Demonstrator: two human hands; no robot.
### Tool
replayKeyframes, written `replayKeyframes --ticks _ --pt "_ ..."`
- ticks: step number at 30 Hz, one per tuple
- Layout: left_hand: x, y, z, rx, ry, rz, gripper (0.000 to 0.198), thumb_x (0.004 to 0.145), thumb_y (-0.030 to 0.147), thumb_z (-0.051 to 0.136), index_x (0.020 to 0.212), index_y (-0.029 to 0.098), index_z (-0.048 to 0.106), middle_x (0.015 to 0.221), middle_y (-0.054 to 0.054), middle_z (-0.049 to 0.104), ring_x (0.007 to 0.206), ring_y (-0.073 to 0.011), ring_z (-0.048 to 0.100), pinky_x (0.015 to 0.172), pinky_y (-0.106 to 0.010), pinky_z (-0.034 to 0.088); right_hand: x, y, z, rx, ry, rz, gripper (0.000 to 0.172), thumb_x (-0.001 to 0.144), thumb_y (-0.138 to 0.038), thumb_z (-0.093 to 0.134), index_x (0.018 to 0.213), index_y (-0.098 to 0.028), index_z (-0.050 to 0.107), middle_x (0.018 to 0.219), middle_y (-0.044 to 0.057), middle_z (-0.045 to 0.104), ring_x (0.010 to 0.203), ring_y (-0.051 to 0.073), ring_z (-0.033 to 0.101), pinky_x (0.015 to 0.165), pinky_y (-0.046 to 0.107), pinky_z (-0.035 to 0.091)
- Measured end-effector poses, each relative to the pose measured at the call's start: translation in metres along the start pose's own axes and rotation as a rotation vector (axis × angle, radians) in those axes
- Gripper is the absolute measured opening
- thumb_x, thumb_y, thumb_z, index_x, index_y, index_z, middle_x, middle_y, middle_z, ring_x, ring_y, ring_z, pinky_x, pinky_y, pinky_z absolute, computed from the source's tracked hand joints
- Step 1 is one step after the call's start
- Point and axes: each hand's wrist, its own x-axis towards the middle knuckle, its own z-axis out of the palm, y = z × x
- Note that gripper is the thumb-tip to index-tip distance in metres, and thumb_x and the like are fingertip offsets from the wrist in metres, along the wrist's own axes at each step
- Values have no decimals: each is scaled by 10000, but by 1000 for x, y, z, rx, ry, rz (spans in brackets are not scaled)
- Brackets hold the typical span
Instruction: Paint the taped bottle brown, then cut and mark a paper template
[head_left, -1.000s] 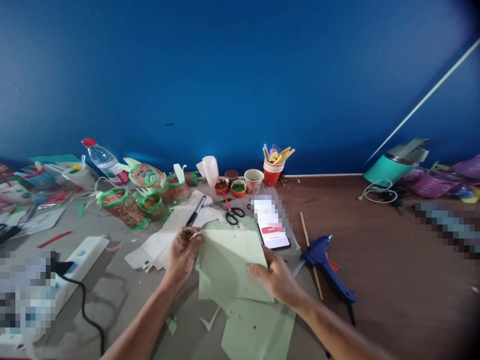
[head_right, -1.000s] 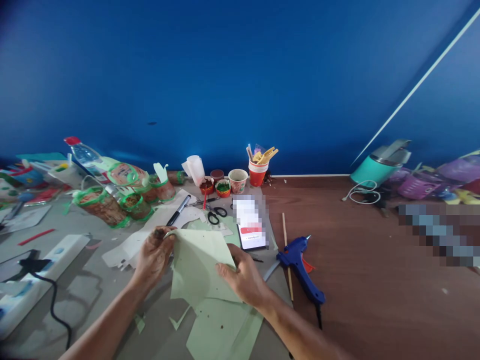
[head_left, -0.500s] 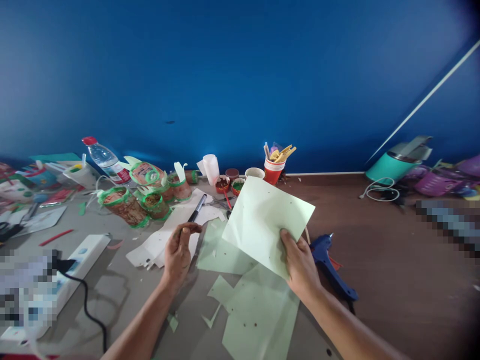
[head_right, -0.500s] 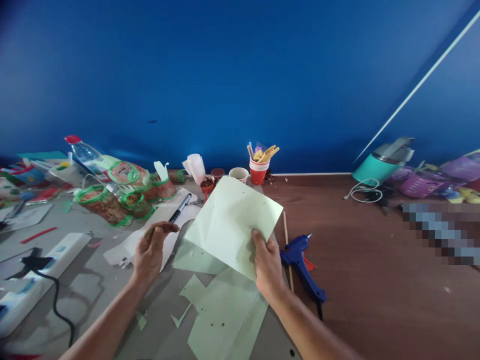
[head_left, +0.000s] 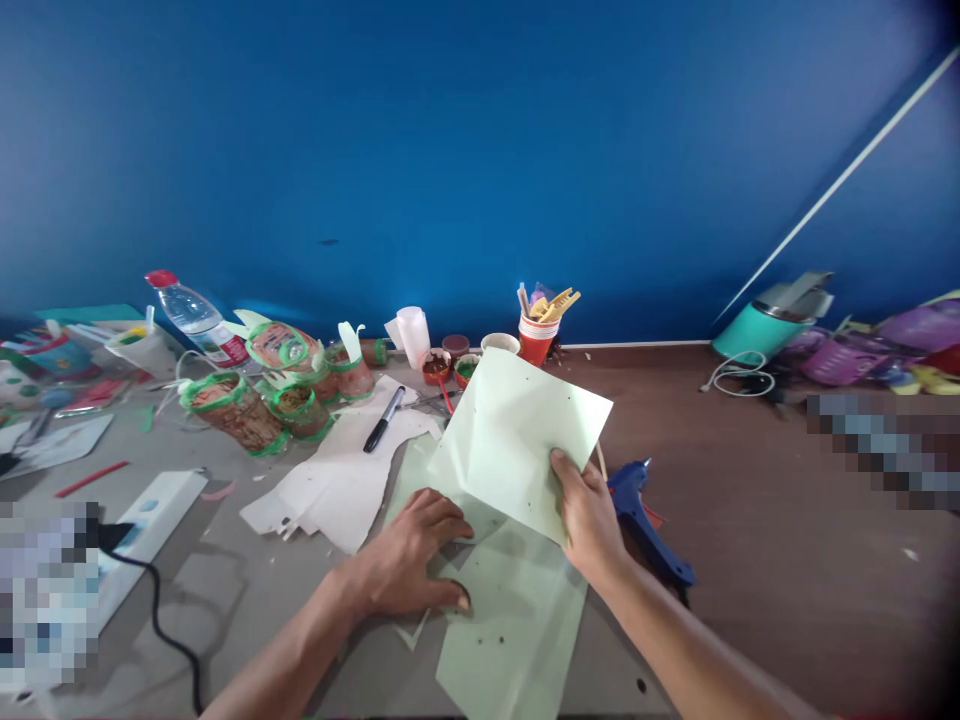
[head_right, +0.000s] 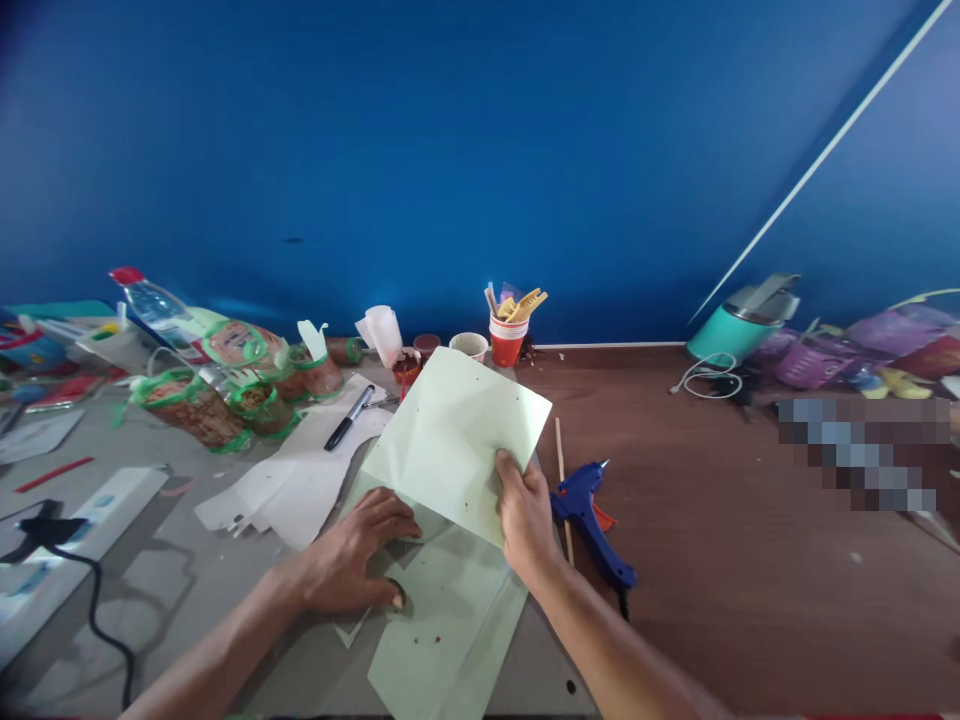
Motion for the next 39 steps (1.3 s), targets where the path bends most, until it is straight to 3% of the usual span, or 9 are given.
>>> replayKeyframes --ticks 5,8,14,17,20,23,28,35,39 --pt "2 8 6 83 -72 -26 729 625 605 724 1213 200 577 1137 -111 568 1078 -307 493 1073 -522 280 1 0 1 -46 -22 -39 305 661 -393 691 899 -205 665 729 40 722 738 245 685 597 305 536" --pt "2 11 7 59 -96 -36 567 671 499 743 1141 212 608 1110 -89 570 1075 -284 506 1108 -515 226 0 2 0 -55 -40 -22 282 671 -396 680 889 -219 657 774 48 730 772 254 684 600 313 540" --pt "1 13 2 15 -84 -56 70 833 197 599 877 220 650 1060 -50 577 1035 -219 513 1077 -440 293 1 4 -1 -59 -65 -34 304 706 -399 647 938 -202 658 844 60 734 823 254 682 626 311 547" --pt "1 12 1 9 -67 -78 158 835 265 613 980 205 632 1080 -68 577 1037 -233 507 1061 -456 313 2 4 -1 -55 -48 -42 354 692 -398 667 986 -200 670 807 61 731 808 254 685 632 314 547" --pt "1 8 2 58 -39 -132 519 712 415 738 1153 189 583 1163 -110 548 1102 -299 466 1040 -504 329 3 5 -1 -54 -24 -43 353 677 -399 684 973 -206 678 773 51 731 794 257 686 623 319 548" --pt "1 6 5 83 -27 -155 420 743 337 718 1123 202 600 1147 -100 554 1114 -299 463 1016 -488 359 3 6 -1 -54 -15 -31 353 656 -402 704 937 -190 681 749 44 731 785 260 691 615 316 550" --pt "2 5 7 65 43 -110 126 843 168 568 948 205 627 1047 -74 577 1026 -244 504 987 -453 388 2 5 -1 -52 2 -29 327 636 -396 726 874 -174 686 705 44 729 766 262 700 608 308 553" --pt "-2 -10 4 192 254 -85 241 828 82 478 884 237 654 989 -77 583 1060 -266 487 1074 -607 233 4 4 -1 24 -32 25 268 645 -369 726 852 -212 661 728 25 738 775 250 709 620 311 563" --pt "-4 -21 4 231 405 -99 241 809 84 487 889 231 659 1152 -108 541 1240 -317 377 1080 -615 227 7 7 -4 59 -61 135 317 585 -380 780 809 -202 644 689 35 732 735 263 713 618 338 569"
